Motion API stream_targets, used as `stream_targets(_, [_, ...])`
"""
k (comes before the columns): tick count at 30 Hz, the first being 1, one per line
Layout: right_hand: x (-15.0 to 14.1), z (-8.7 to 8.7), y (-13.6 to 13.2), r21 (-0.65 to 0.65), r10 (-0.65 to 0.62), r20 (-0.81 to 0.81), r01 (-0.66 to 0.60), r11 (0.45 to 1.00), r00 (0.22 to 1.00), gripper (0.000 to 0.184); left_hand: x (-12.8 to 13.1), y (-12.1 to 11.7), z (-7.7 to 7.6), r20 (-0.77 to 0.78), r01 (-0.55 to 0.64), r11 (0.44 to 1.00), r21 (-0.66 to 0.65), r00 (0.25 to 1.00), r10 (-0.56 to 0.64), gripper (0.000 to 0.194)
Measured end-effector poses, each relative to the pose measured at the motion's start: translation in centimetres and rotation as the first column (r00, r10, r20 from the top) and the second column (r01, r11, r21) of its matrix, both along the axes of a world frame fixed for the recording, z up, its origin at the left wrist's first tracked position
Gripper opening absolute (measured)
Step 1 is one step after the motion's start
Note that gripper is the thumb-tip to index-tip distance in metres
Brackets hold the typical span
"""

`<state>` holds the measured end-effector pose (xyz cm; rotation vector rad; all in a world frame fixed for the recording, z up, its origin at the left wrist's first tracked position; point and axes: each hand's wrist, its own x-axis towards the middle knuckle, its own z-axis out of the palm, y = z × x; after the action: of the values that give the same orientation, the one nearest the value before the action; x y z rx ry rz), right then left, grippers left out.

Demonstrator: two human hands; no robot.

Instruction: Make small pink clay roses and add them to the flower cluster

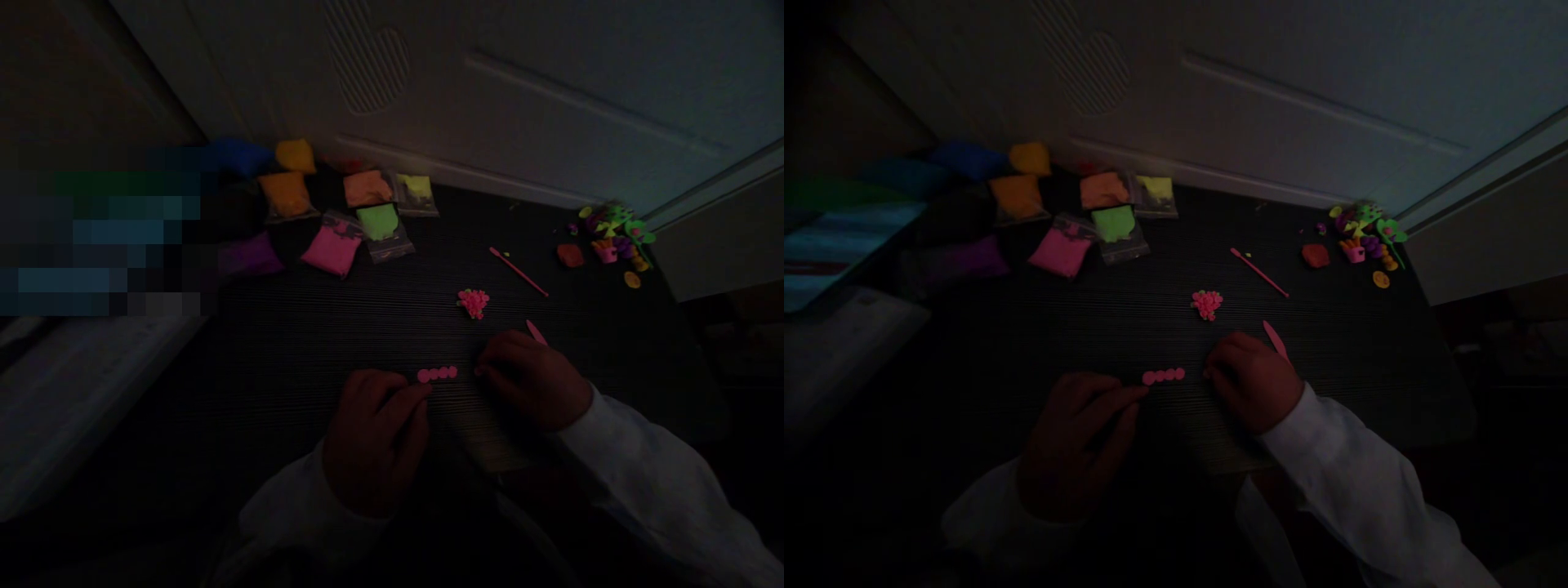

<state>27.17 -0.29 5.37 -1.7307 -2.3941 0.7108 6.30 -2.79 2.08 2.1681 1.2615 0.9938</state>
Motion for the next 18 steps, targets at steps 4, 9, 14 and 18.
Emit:
stream_targets(4, [0.09,-0.06,0.02,0.005,0.023,0.016,-0.023,1.000,1.000,0.013,0.03,-0.07,-0.06,-0.001,0.006,1.000,-0.006,1.000,-0.006,0.023])
stream_targets(9, [-0.12,-0.03,0.16,0.025,0.055,0.022,-0.055,0.998,0.998,0.011,0.05,-0.06,-0.12,-0.003,-0.004,1.000,-0.019,1.000,0.004,0.023])
stream_targets(14, [-0.14,0.11,0.15,0.017,0.039,0.002,-0.039,0.999,0.999,0.010,0.04,-0.04,-0.17,0.014,-0.002,1.000,0.005,1.000,0.002,0.023])
stream_targets(18, [-0.17,0.44,0.01,-0.003,0.028,-0.054,-0.029,1.000,0.998,0.010,0.01,-0.08,-0.20,0.008,-0.001,1.000,0.003,1.000,0.001,0.022])
